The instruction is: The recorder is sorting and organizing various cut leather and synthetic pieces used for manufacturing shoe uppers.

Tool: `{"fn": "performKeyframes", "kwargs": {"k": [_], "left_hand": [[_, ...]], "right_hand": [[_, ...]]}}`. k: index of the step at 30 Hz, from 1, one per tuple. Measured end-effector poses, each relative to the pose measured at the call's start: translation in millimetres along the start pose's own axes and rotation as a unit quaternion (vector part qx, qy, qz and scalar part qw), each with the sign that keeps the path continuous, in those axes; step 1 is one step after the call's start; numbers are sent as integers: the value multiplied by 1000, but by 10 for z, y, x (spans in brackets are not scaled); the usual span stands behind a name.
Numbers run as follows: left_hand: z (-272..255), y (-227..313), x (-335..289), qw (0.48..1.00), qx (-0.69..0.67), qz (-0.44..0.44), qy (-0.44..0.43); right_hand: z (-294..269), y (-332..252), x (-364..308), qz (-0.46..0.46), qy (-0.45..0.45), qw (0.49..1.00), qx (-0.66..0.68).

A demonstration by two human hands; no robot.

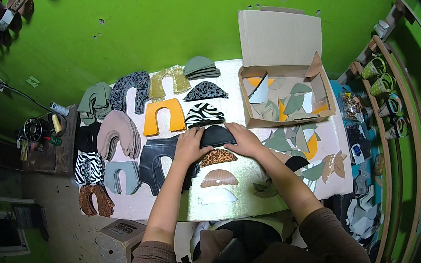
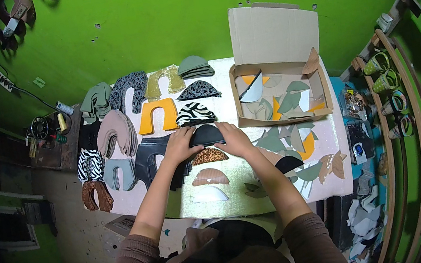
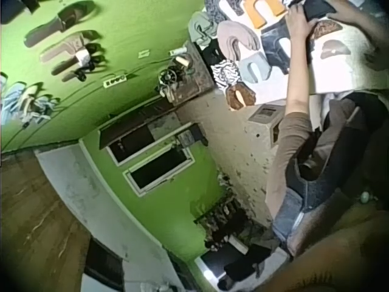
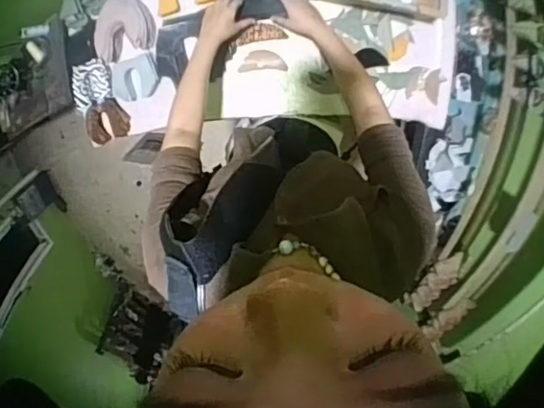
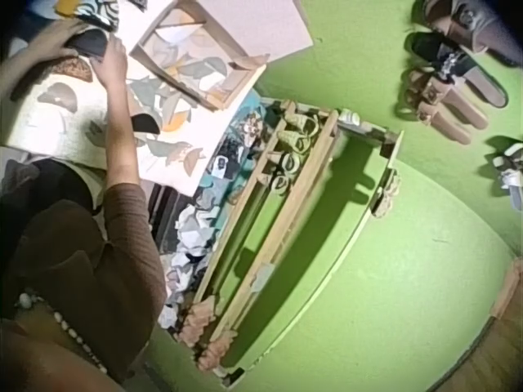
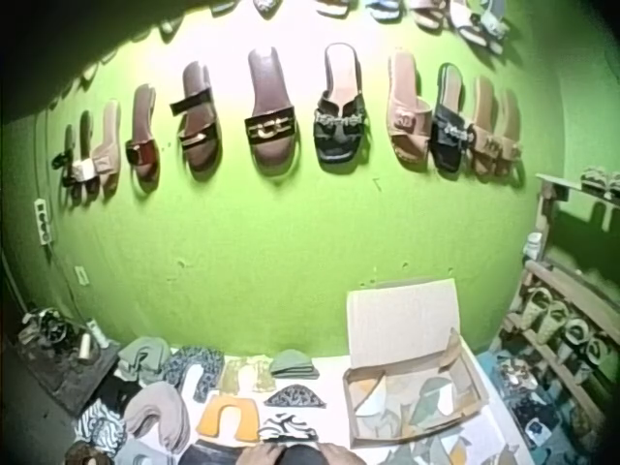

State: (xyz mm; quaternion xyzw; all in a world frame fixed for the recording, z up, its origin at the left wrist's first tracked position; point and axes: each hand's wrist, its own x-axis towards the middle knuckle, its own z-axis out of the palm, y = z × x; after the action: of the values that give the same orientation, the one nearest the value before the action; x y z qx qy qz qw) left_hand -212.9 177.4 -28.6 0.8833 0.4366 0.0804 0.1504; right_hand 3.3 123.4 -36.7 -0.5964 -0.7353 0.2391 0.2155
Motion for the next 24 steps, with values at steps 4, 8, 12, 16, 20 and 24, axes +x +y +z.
{"fn": "performKeyframes", "kwargs": {"k": [4,8,12,16,20,24], "left_hand": [[85,73,-176,997,-14,46,62],[211,181,-381,998,24,51,17],[322,211,-478,997,62,44,17],[326,271,-463,995,75,38,43],[330,411,-482,995,59,-4,86],[252,901,-468,986,-40,28,159]], "right_hand": [[131,-46,-145,-100,17,989,-111],[285,-64,-323,-81,-30,977,-193],[344,-39,-379,-77,-27,976,-204],[365,-20,-390,-68,-18,977,-202],[126,-157,-513,-115,-15,972,-205],[-291,-176,-867,-155,26,979,-126]]}}
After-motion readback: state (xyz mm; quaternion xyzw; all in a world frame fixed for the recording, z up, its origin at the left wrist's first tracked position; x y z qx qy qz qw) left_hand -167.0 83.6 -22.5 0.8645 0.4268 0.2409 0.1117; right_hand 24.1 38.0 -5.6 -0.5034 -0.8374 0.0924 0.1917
